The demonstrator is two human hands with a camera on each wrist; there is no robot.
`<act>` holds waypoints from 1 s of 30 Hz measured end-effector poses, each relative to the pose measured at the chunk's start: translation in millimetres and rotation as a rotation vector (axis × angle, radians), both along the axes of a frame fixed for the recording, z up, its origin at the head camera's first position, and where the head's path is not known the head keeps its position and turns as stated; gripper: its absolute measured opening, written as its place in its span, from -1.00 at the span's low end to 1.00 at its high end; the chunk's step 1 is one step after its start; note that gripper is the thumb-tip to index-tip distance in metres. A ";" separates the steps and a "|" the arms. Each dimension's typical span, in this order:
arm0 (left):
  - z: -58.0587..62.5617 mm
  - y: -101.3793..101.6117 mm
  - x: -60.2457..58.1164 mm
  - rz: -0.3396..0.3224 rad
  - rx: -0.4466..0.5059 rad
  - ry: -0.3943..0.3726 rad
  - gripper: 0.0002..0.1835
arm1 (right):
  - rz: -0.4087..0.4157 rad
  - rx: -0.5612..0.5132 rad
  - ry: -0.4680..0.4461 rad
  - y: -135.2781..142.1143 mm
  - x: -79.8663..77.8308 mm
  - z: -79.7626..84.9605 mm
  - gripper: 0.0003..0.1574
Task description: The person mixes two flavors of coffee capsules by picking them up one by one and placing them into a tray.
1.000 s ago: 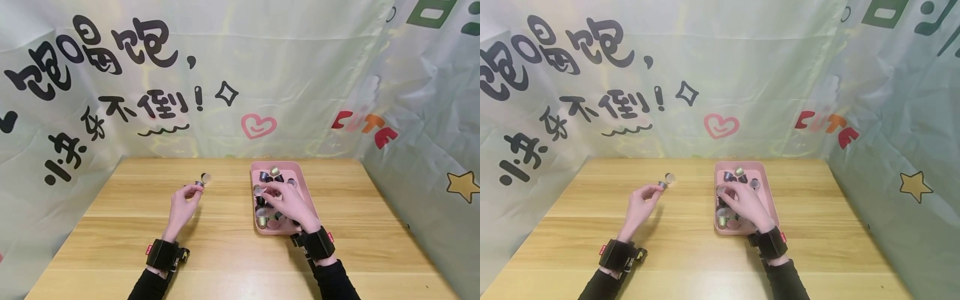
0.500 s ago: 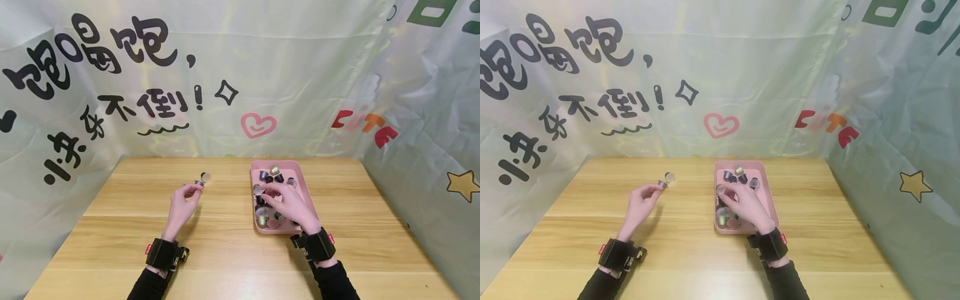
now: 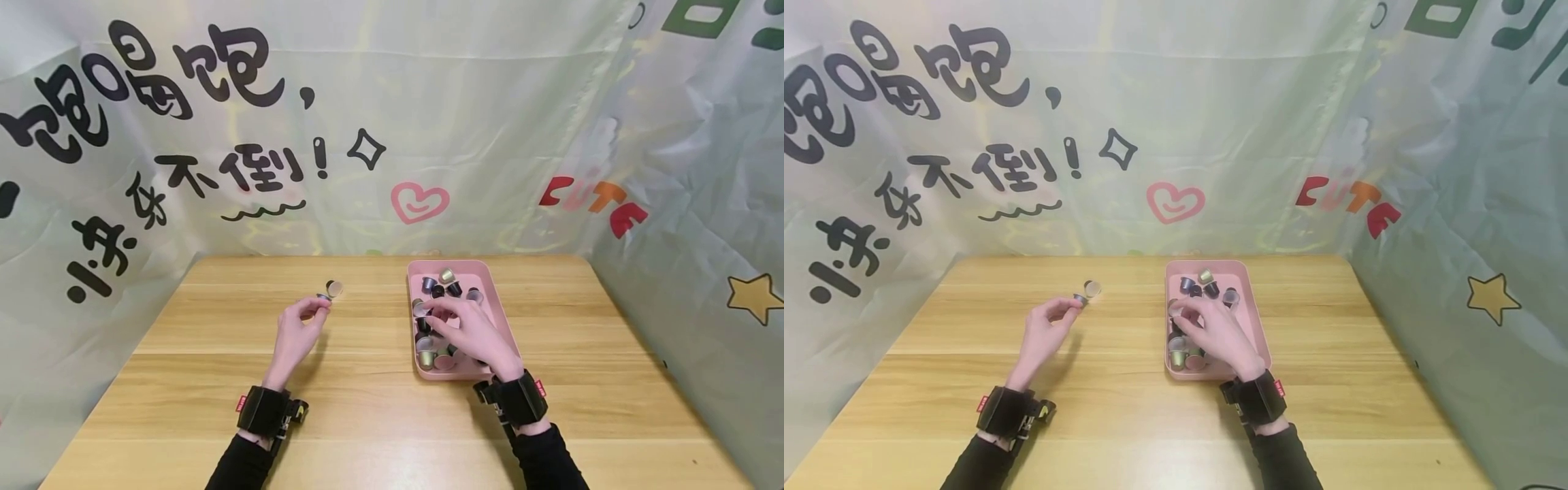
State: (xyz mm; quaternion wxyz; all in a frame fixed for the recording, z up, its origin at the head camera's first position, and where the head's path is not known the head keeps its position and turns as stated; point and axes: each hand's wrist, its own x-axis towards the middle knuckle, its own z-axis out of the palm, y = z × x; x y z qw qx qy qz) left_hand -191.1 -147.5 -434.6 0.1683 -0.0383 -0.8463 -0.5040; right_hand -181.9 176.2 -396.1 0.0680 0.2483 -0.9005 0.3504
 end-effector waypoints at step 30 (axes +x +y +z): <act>-8.7 -19.7 -25.3 -0.051 -0.195 -0.132 -0.50 | -0.017 0.013 -0.010 1.4 1.9 2.9 -0.72</act>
